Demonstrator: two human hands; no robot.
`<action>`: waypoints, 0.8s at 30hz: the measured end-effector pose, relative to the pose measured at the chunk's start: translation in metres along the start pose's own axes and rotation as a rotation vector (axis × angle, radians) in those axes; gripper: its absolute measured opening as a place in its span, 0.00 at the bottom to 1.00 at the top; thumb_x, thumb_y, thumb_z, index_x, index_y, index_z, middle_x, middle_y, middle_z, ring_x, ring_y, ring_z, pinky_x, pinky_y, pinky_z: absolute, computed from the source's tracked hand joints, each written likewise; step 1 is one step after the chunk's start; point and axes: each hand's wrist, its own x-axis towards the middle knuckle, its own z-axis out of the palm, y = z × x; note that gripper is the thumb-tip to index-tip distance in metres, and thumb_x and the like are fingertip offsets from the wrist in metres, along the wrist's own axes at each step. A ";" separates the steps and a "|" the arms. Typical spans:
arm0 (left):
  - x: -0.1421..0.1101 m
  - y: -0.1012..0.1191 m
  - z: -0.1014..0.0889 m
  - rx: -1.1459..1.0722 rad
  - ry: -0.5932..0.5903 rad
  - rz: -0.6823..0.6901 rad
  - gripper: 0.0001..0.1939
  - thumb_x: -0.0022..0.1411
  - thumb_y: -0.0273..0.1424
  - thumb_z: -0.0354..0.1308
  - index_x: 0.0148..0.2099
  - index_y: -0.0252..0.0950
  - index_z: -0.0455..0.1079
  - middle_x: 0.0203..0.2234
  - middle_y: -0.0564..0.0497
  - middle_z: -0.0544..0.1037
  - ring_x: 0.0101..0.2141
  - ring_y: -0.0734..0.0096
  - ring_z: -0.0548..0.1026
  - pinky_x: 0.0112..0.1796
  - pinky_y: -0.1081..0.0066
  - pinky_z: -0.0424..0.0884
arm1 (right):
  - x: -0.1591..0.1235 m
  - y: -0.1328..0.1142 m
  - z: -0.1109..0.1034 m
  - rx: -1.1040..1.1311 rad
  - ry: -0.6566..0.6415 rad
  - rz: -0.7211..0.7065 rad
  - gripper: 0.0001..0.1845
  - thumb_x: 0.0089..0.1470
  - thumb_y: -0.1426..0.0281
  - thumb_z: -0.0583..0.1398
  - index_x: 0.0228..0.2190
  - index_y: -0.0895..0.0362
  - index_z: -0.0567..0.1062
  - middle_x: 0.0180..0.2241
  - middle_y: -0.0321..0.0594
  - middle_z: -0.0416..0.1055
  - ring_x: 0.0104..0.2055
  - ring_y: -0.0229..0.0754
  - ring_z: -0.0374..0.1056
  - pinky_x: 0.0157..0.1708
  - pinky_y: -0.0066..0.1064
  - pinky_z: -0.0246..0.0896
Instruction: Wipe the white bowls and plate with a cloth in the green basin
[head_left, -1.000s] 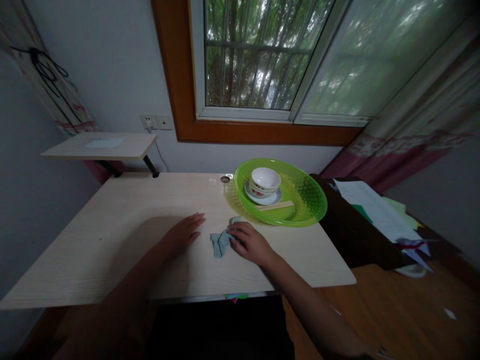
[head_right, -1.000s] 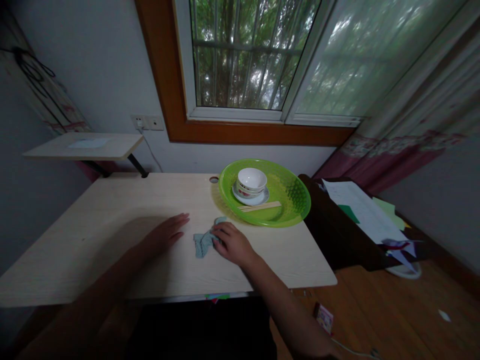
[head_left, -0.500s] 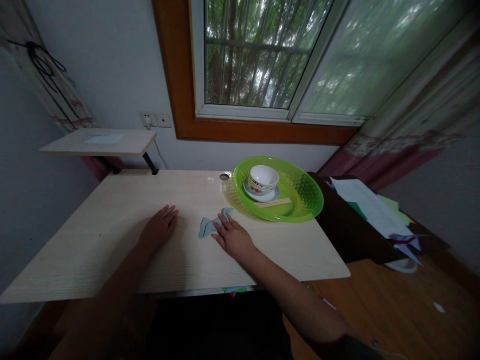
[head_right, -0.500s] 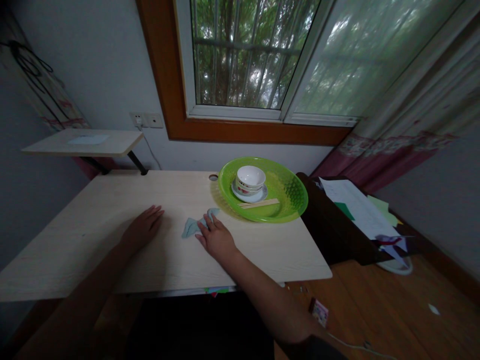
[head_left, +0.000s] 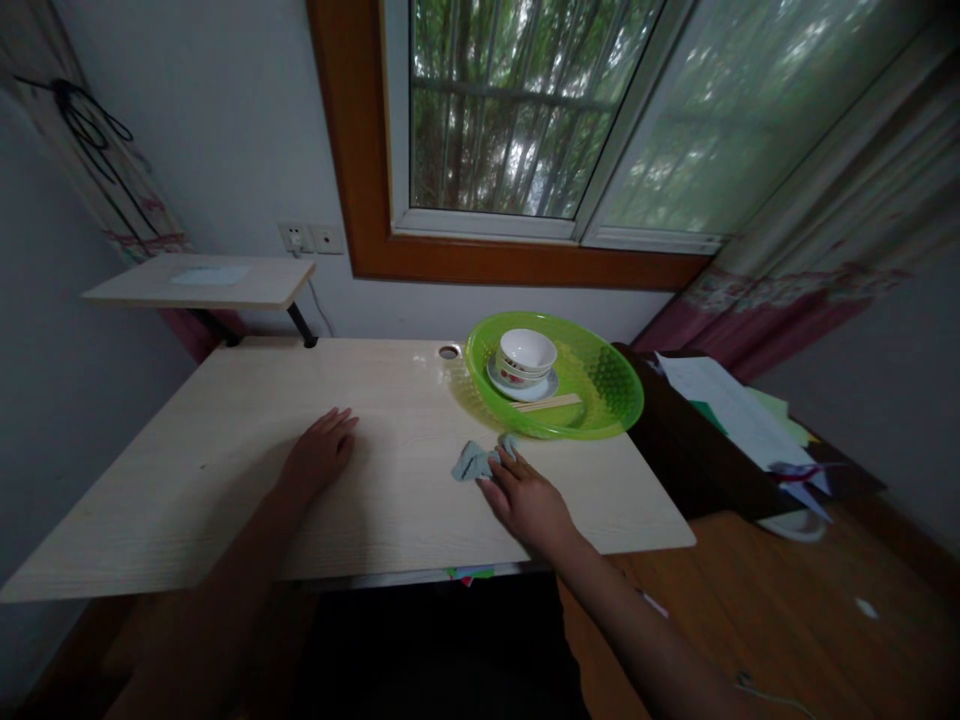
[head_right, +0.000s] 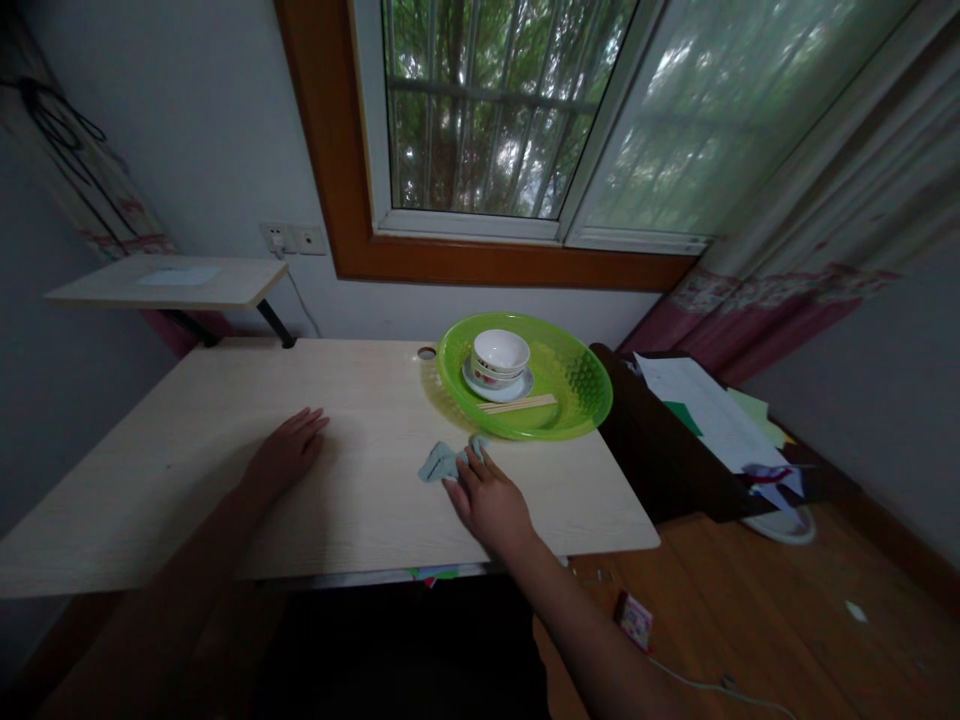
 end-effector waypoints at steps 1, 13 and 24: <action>0.000 0.000 0.000 -0.006 0.003 0.000 0.25 0.70 0.37 0.45 0.62 0.34 0.70 0.64 0.44 0.69 0.65 0.56 0.63 0.66 0.53 0.59 | -0.008 0.000 -0.004 0.021 -0.004 -0.030 0.23 0.66 0.60 0.56 0.55 0.59 0.75 0.62 0.53 0.66 0.66 0.55 0.61 0.63 0.46 0.62; 0.000 0.000 0.001 0.010 0.001 -0.009 0.25 0.70 0.36 0.44 0.62 0.32 0.71 0.63 0.43 0.69 0.65 0.57 0.63 0.66 0.55 0.58 | 0.050 -0.072 0.039 0.189 -0.070 -0.404 0.24 0.67 0.58 0.55 0.57 0.58 0.74 0.63 0.49 0.65 0.68 0.51 0.56 0.66 0.43 0.58; -0.002 0.001 -0.002 -0.036 0.017 -0.027 0.24 0.70 0.35 0.45 0.60 0.36 0.72 0.62 0.45 0.71 0.64 0.59 0.65 0.65 0.55 0.60 | 0.094 -0.019 0.047 0.077 -0.008 -0.062 0.24 0.69 0.60 0.52 0.58 0.59 0.73 0.63 0.50 0.65 0.69 0.50 0.55 0.68 0.47 0.51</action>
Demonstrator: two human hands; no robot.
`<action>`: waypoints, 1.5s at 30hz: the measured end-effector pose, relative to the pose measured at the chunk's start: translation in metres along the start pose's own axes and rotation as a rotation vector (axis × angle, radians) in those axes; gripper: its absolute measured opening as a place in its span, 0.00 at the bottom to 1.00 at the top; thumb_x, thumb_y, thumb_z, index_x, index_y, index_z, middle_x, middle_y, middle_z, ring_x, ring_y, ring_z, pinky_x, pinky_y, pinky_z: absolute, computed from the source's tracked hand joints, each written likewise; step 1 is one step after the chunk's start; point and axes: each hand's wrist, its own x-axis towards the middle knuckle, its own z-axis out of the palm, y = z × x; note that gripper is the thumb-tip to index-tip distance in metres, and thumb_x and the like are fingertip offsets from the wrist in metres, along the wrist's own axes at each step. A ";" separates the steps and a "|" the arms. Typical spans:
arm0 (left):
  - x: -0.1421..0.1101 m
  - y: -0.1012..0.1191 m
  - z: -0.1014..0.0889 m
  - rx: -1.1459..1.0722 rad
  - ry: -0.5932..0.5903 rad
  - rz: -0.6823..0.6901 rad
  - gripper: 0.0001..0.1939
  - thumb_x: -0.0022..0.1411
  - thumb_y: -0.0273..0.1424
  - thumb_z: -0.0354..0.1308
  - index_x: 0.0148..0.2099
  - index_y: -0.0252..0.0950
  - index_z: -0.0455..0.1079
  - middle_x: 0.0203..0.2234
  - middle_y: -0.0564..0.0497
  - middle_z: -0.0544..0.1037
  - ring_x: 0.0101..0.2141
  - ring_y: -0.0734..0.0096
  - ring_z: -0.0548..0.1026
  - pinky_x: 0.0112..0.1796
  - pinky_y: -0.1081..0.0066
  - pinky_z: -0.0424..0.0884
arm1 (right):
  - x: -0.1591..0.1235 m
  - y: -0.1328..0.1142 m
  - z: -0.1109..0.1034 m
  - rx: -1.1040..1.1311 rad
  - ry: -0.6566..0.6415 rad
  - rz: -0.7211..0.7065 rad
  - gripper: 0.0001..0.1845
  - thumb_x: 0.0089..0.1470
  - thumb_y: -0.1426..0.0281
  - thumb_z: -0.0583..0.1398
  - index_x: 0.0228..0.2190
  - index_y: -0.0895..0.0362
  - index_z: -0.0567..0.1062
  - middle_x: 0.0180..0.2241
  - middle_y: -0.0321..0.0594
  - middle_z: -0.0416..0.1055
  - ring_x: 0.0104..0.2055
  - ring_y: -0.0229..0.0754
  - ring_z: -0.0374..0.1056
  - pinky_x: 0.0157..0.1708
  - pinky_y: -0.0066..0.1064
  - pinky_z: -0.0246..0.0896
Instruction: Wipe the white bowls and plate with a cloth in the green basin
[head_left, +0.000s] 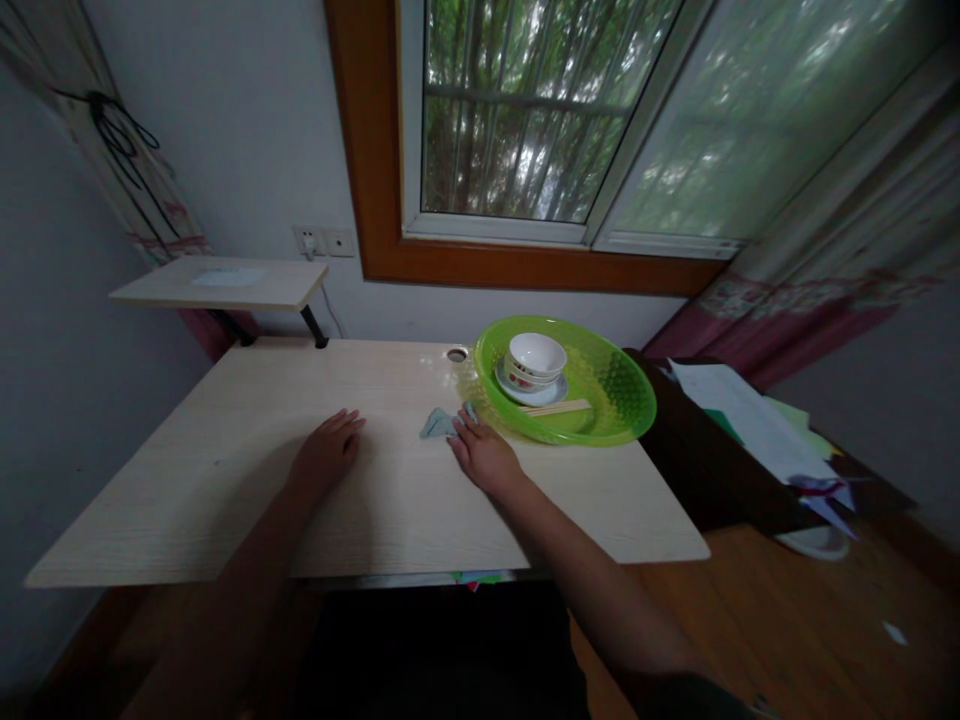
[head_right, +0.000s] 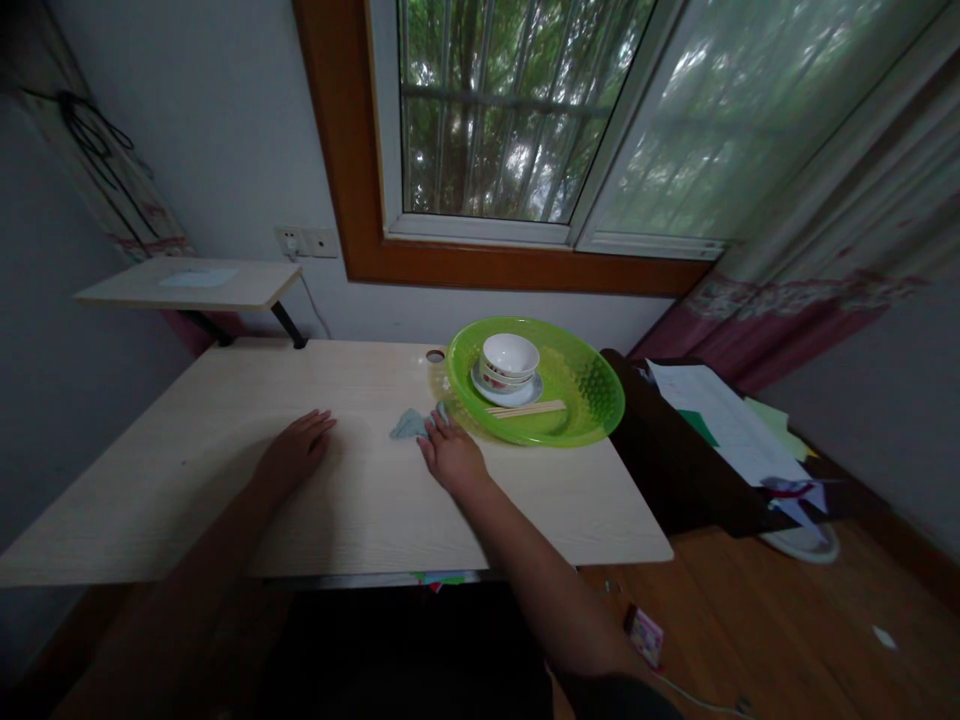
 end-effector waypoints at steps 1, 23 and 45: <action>0.000 0.000 0.000 -0.001 0.001 0.000 0.23 0.70 0.35 0.45 0.60 0.36 0.72 0.62 0.45 0.71 0.64 0.59 0.65 0.65 0.55 0.60 | -0.006 0.005 -0.003 -0.009 0.008 0.030 0.25 0.69 0.60 0.52 0.59 0.59 0.72 0.63 0.51 0.64 0.69 0.51 0.55 0.68 0.47 0.52; -0.001 0.001 0.001 0.021 -0.002 0.000 0.24 0.72 0.37 0.43 0.61 0.34 0.71 0.62 0.45 0.71 0.64 0.59 0.65 0.65 0.55 0.60 | -0.003 0.019 -0.003 -0.064 -0.020 0.119 0.31 0.65 0.55 0.55 0.59 0.66 0.70 0.64 0.60 0.62 0.68 0.59 0.57 0.65 0.51 0.55; 0.029 0.038 0.000 -0.253 -0.203 0.237 0.30 0.69 0.44 0.54 0.69 0.42 0.60 0.70 0.45 0.58 0.70 0.58 0.52 0.66 0.53 0.55 | -0.006 0.034 -0.023 0.587 -0.057 -0.170 0.26 0.70 0.60 0.50 0.65 0.49 0.64 0.68 0.43 0.58 0.69 0.46 0.56 0.66 0.45 0.54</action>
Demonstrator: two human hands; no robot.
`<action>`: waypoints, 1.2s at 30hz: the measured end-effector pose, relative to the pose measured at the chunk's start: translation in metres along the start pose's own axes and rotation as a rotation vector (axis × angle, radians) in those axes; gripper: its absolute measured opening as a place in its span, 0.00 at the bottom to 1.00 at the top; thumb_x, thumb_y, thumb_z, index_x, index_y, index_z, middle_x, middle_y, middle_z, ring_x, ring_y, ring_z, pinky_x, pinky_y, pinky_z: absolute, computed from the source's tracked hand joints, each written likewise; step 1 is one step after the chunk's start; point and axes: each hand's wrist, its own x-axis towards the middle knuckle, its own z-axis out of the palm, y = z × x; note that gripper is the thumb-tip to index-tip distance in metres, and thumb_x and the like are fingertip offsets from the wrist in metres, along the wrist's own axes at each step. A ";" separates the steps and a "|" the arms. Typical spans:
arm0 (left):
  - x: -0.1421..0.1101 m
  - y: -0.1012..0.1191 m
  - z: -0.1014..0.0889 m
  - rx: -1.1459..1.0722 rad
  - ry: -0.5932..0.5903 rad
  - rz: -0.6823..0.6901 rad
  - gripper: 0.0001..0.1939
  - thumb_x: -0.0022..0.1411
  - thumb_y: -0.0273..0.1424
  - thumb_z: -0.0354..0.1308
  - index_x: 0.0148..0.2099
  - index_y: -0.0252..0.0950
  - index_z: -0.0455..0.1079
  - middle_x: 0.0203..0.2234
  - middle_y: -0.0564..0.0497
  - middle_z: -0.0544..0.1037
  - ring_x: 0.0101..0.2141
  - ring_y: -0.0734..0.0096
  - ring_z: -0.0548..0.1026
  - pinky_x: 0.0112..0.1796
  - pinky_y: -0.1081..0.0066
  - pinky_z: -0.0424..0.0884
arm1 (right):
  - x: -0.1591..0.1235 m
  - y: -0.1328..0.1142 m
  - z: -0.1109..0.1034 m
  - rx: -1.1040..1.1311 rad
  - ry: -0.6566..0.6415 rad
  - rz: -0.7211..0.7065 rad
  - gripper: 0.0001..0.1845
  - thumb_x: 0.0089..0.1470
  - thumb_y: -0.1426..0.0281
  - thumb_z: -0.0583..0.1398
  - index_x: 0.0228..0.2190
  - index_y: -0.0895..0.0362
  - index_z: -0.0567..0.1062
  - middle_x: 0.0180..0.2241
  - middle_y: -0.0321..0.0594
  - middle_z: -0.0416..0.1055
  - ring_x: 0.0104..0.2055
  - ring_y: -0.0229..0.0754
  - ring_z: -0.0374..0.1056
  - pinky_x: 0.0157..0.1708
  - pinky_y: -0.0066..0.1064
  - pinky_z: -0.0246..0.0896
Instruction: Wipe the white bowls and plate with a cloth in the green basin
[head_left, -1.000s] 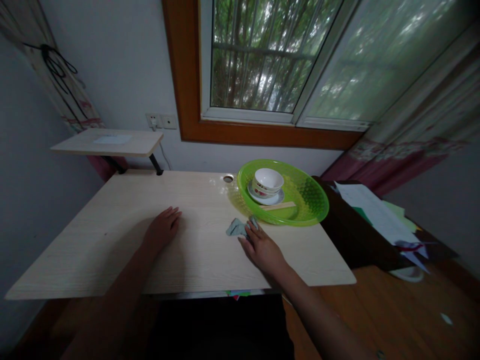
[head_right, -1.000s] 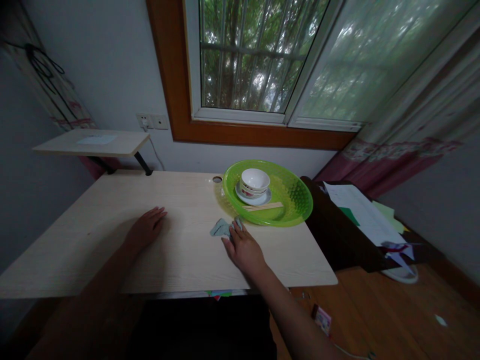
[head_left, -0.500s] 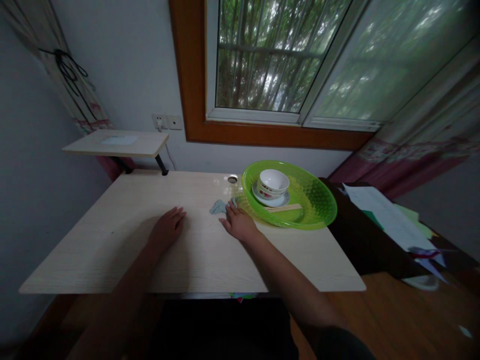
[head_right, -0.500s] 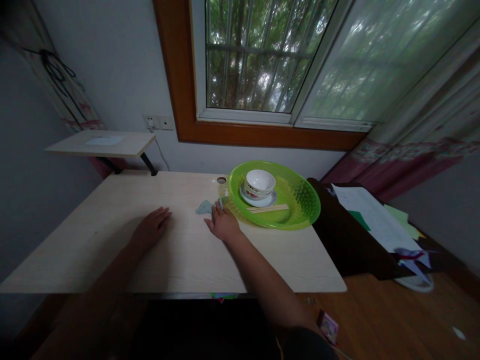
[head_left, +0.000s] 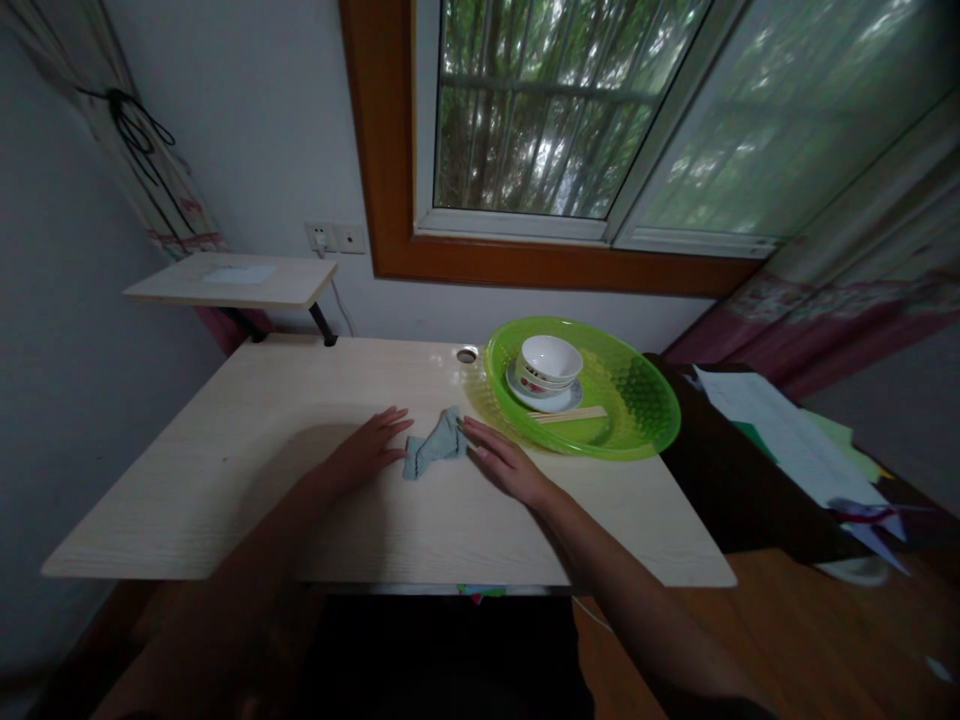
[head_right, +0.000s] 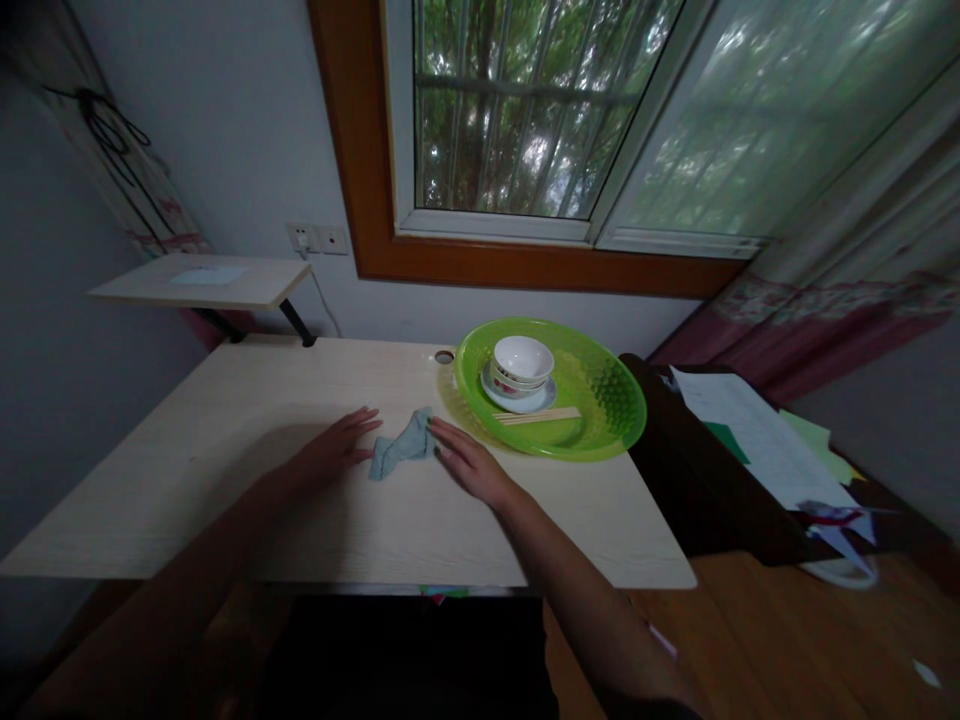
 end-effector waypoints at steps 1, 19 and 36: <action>0.008 0.003 0.000 -0.017 -0.031 0.041 0.31 0.68 0.44 0.56 0.69 0.42 0.60 0.70 0.45 0.57 0.70 0.56 0.51 0.66 0.52 0.55 | -0.003 0.001 -0.003 0.035 0.028 0.021 0.25 0.69 0.59 0.50 0.64 0.49 0.66 0.66 0.43 0.62 0.67 0.46 0.59 0.65 0.45 0.55; 0.103 0.069 0.058 0.022 -0.052 0.224 0.20 0.71 0.27 0.48 0.62 0.40 0.69 0.62 0.47 0.71 0.64 0.68 0.66 0.68 0.60 0.51 | -0.025 -0.004 -0.003 -0.129 0.143 0.021 0.18 0.67 0.63 0.52 0.47 0.54 0.79 0.44 0.44 0.80 0.45 0.45 0.76 0.48 0.36 0.71; 0.149 0.083 0.066 0.100 0.006 0.133 0.22 0.70 0.24 0.44 0.62 0.36 0.68 0.61 0.43 0.72 0.64 0.65 0.64 0.66 0.60 0.53 | -0.025 0.000 -0.004 -0.120 0.182 0.048 0.14 0.65 0.64 0.56 0.45 0.53 0.79 0.45 0.42 0.80 0.45 0.44 0.76 0.49 0.36 0.69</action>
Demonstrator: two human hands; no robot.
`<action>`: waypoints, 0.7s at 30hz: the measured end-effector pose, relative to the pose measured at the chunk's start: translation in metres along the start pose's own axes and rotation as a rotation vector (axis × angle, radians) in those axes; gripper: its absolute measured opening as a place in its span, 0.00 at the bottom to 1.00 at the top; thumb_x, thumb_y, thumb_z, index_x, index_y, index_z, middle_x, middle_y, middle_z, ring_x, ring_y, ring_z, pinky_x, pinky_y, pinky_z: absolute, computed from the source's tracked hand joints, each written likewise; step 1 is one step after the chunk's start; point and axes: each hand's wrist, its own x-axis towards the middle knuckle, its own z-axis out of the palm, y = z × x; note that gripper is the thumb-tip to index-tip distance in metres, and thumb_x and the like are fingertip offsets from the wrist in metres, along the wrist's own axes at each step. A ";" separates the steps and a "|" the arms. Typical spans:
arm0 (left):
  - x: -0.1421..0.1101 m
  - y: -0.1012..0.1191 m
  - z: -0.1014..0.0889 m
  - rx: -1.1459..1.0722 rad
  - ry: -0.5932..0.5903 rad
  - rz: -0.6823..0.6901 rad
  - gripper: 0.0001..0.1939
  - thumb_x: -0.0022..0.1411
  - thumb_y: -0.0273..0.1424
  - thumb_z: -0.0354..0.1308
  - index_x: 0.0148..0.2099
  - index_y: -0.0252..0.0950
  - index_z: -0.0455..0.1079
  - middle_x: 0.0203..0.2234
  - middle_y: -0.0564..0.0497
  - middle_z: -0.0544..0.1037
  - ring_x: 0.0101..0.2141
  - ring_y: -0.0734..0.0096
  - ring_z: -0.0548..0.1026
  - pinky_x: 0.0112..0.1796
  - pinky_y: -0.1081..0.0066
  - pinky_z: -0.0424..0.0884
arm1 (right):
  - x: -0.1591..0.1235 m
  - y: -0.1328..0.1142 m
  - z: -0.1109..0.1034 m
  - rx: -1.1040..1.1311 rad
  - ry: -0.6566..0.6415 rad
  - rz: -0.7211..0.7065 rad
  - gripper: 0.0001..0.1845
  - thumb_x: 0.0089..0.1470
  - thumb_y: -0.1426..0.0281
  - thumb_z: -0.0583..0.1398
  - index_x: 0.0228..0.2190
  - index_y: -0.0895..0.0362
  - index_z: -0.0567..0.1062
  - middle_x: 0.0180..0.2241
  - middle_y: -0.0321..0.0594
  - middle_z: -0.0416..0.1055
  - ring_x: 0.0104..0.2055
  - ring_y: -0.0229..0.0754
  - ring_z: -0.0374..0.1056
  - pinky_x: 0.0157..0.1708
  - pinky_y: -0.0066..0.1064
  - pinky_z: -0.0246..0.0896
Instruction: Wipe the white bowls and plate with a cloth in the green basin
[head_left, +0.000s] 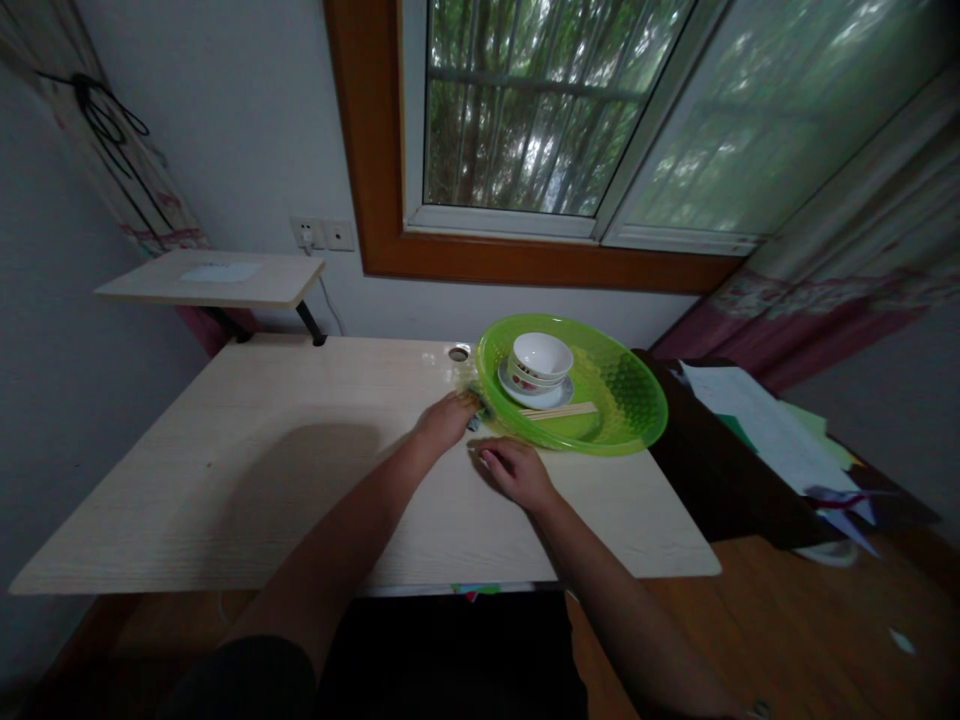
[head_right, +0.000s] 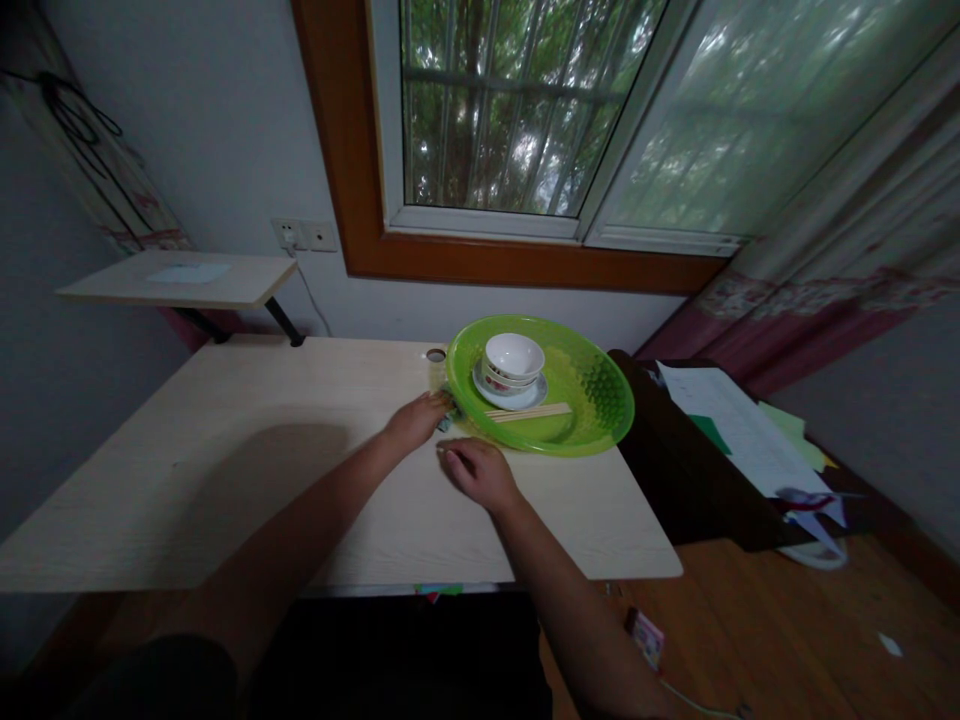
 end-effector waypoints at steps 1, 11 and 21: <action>-0.005 -0.010 -0.002 0.007 -0.005 -0.037 0.24 0.69 0.23 0.43 0.63 0.37 0.67 0.62 0.45 0.70 0.65 0.66 0.63 0.67 0.60 0.52 | 0.000 0.000 0.000 0.005 0.005 0.000 0.13 0.65 0.64 0.56 0.45 0.53 0.79 0.44 0.42 0.80 0.45 0.45 0.76 0.49 0.37 0.69; -0.124 -0.120 -0.053 0.043 0.013 -0.358 0.22 0.70 0.27 0.46 0.62 0.37 0.69 0.64 0.46 0.68 0.66 0.65 0.62 0.68 0.57 0.50 | 0.001 0.011 0.003 0.050 0.049 0.093 0.14 0.66 0.62 0.56 0.43 0.52 0.81 0.41 0.42 0.80 0.43 0.47 0.76 0.46 0.39 0.70; -0.179 -0.017 -0.036 0.027 -0.069 -0.095 0.26 0.68 0.22 0.44 0.67 0.35 0.64 0.66 0.44 0.64 0.68 0.66 0.56 0.68 0.57 0.51 | -0.002 0.009 0.001 0.036 0.140 0.134 0.16 0.67 0.62 0.54 0.40 0.54 0.81 0.39 0.43 0.80 0.42 0.47 0.75 0.44 0.38 0.68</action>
